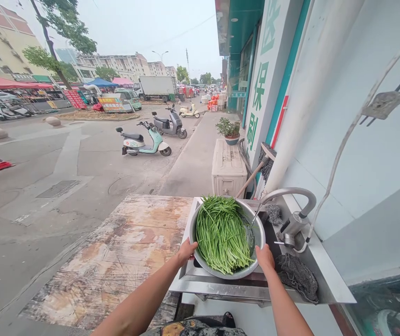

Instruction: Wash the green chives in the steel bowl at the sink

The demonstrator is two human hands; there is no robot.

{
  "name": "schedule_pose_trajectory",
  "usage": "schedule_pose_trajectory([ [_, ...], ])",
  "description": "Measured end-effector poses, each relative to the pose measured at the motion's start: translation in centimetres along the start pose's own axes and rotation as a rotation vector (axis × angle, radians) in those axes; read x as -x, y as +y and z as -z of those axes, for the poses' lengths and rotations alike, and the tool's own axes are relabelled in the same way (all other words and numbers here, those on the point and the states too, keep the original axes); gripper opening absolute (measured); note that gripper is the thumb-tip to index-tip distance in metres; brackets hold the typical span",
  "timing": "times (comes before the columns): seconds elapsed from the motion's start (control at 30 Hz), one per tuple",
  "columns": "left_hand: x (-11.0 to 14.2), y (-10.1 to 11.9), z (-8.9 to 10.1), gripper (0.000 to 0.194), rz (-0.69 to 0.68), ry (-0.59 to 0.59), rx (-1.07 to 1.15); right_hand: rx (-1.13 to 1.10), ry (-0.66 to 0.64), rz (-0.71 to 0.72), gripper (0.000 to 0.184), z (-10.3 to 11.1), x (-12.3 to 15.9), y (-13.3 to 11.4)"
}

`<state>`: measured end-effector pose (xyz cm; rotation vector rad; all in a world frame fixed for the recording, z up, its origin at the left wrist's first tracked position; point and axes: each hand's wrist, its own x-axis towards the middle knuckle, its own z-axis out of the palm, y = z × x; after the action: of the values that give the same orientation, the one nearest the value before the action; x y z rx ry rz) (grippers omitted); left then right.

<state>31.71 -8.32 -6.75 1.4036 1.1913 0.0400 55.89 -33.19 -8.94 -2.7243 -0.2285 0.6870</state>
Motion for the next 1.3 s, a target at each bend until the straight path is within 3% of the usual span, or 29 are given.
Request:
schedule_pose_trajectory([
  [1.3,0.9,0.4,0.1,0.023,-0.025,0.023,-0.007,0.001,0.001,-0.011,0.044,0.1,0.1,-0.2],
])
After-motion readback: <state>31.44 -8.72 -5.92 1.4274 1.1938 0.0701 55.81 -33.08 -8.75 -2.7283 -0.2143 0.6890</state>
